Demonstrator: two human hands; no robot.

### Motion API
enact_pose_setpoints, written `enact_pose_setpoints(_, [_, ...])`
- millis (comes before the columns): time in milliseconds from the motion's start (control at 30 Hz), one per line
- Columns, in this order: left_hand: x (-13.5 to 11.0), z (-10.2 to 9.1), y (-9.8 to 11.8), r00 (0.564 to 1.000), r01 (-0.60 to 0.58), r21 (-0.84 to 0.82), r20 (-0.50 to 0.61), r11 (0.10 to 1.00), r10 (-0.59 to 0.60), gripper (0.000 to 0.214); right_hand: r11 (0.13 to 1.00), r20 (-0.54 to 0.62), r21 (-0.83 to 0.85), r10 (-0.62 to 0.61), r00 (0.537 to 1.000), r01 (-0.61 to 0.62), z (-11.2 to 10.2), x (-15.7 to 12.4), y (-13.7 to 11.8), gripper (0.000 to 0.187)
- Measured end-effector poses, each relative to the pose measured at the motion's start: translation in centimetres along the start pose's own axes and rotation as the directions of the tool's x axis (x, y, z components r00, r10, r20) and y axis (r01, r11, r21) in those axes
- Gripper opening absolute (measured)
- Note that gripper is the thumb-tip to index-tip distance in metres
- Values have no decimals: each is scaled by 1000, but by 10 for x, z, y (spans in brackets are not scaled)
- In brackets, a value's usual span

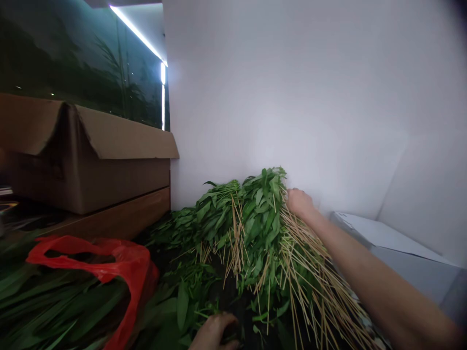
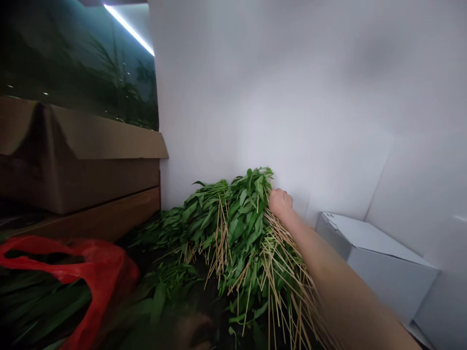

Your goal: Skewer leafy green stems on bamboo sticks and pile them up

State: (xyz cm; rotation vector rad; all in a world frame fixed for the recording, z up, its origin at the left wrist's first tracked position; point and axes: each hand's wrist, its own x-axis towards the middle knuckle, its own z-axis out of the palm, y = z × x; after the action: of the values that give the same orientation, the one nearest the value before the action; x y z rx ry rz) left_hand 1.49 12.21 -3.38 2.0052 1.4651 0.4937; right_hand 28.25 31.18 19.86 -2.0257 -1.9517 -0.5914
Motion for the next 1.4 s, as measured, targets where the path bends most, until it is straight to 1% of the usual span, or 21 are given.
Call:
enact_pose_setpoints(67, [0, 1, 0, 1000, 5, -1, -3, 1000, -5, 39, 1000, -31, -10, -21, 999, 21, -6, -5, -1, 34])
enact_pose_setpoints(200, [-4, 2, 4, 1000, -1, -40, -30, 999, 0, 32, 997, -129, -11, -81, 988, 80, -20, -23, -3, 20])
enact_pose_setpoints(267, [-6, 4, 4, 998, -14, -48, -64, 999, 11, 32, 992, -174, -2, -125, 977, 127, -28, -39, -2, 23])
enact_pose_setpoints(300, [-6, 5, 4, 996, -24, -49, -85, 999, 20, 33, 988, -188, 6, -151, 970, 155, -32, -49, -2, 25])
enact_pose_setpoints(367, [-4, 7, 3, 994, -66, -35, -90, 997, 63, 33, 977, -206, 28, -202, 957, 212, -38, -74, -1, 29])
enact_pose_setpoints(433, [-2, 7, 3, 993, -96, -13, -68, 995, 95, 31, 963, -205, 55, -249, 947, 265, -41, -104, 0, 30])
enact_pose_setpoints(467, [-1, 7, 4, 991, -119, -14, -66, 993, 118, 29, 947, -203, 79, -290, 935, 311, -42, -122, 1, 30])
enact_pose_setpoints(500, [-1, 5, 7, 988, -140, -18, -74, 990, 138, 28, 907, -235, 147, -356, 905, 395, -41, -141, 3, 29])
enact_pose_setpoints(567, [-1, 1, 12, 979, -178, -42, -105, 983, 173, 25, 820, -239, 266, -453, 859, 507, -36, -181, 5, 28])
enact_pose_setpoints(633, [-3, -4, 19, 969, -203, -85, -160, 976, 188, 25, 765, -167, 348, -517, 839, 541, -23, -220, 7, 26])
enact_pose_setpoints(667, [-4, -7, 21, 962, -207, -106, -202, 972, 183, 27, 747, -110, 376, -552, 827, 548, -15, -239, 8, 25])
enact_pose_setpoints(733, [-5, -12, 24, 942, -208, -137, -293, 968, 162, 29, 736, -16, 418, -580, 815, 532, 6, -271, 8, 21])
enact_pose_setpoints(767, [-5, -15, 24, 932, -202, -146, -334, 968, 144, 30, 750, 19, 412, -575, 818, 518, 17, -284, 7, 21])
enact_pose_setpoints(867, [-5, -21, 21, 911, -171, -170, -403, 970, 90, 32, 792, 64, 326, -564, 823, 517, 51, -314, 6, 22])
enact_pose_setpoints(933, [-5, -24, 16, 909, -148, -178, -413, 973, 63, 33, 802, 63, 288, -561, 826, 523, 69, -327, 7, 25])
enact_pose_setpoints(1000, [-6, -28, 11, 912, -132, -174, -407, 976, 51, 34, 809, 83, 269, -560, 825, 522, 82, -336, 6, 28])
enact_pose_setpoints(1100, [-8, -32, 7, 938, -134, -150, -337, 980, 77, 34, 816, 78, 236, -557, 827, 528, 92, -344, 5, 30])
enact_pose_setpoints(1167, [-10, -33, 6, 964, -155, -130, -236, 979, 121, 28, 815, 49, 210, -560, 827, 540, 91, -345, 4, 28])
enact_pose_setpoints(1233, [-13, -34, 7, 979, -173, -103, -126, 979, 160, 23, 816, 12, 203, -556, 831, 542, 87, -343, 4, 24])
enact_pose_setpoints(1333, [-16, -33, 7, 984, -178, -26, -9, 984, 178, 21, 824, -58, 230, -520, 852, 518, 75, -331, 1, 20])
enact_pose_setpoints(1400, [-16, -31, 6, 983, -184, 38, 36, 982, 183, 19, 818, -108, 286, -490, 865, 499, 67, -320, -8, 21])
